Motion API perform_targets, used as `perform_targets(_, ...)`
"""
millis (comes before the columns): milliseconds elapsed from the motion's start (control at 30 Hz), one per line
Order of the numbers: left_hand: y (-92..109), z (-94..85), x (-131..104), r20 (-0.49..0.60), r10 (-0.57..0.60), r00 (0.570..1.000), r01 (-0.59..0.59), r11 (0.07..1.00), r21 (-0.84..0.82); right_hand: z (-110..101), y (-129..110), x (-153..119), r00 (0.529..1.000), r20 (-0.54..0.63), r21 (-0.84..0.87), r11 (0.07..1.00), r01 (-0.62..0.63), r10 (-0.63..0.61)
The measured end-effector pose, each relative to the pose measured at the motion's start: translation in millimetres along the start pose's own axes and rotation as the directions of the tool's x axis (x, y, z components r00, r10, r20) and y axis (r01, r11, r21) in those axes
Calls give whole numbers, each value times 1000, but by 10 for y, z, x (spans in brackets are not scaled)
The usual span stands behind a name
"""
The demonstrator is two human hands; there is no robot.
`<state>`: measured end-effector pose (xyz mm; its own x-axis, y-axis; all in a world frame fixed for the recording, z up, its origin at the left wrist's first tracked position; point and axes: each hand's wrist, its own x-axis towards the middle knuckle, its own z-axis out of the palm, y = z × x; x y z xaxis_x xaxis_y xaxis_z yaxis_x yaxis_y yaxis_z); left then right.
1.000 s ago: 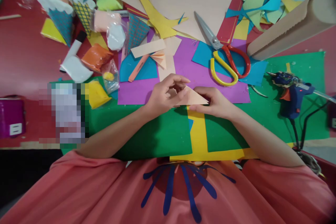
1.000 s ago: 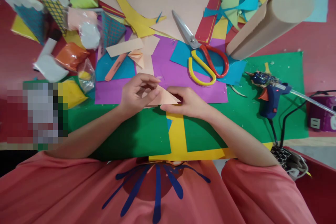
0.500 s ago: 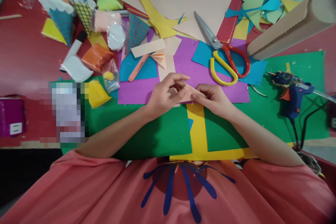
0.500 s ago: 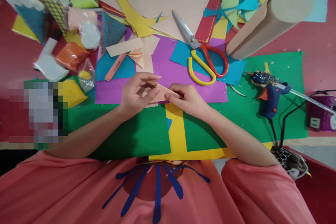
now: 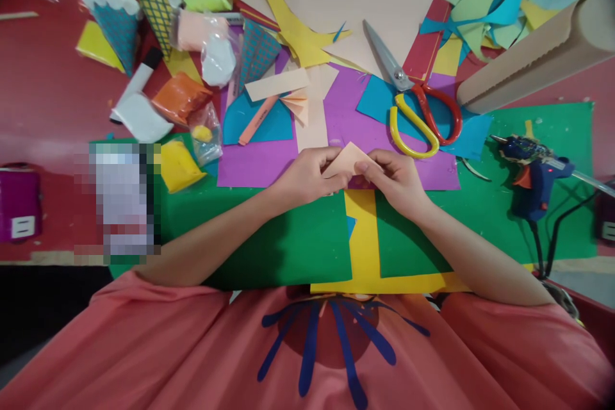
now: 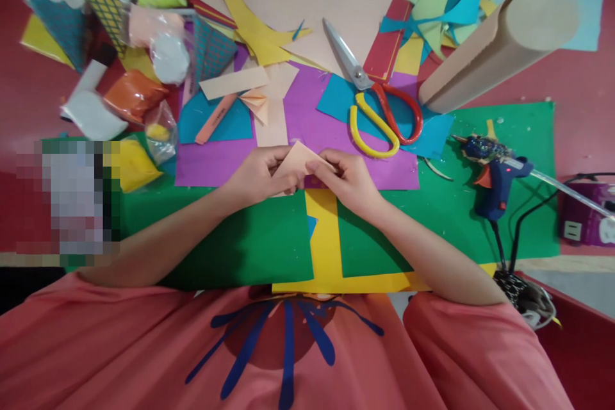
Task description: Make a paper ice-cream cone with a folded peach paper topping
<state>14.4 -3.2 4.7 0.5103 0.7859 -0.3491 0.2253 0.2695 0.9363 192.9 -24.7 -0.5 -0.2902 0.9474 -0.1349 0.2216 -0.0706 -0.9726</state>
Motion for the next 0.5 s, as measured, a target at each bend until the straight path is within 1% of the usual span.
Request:
perform_targets(167, 36, -8, 1, -3, -32, 999, 32, 999, 5, -10, 10, 6, 999, 46, -57, 998, -8, 11)
perform_targets(367, 28, -24, 6, 28, 17, 999, -16, 999, -51, -17, 6, 5, 996, 86, -98, 995, 4, 4)
perform_targets(500, 12, -32, 6, 15, 21, 1000, -20, 998, -59, -18, -20, 1, 994, 106, -110, 993, 30, -19)
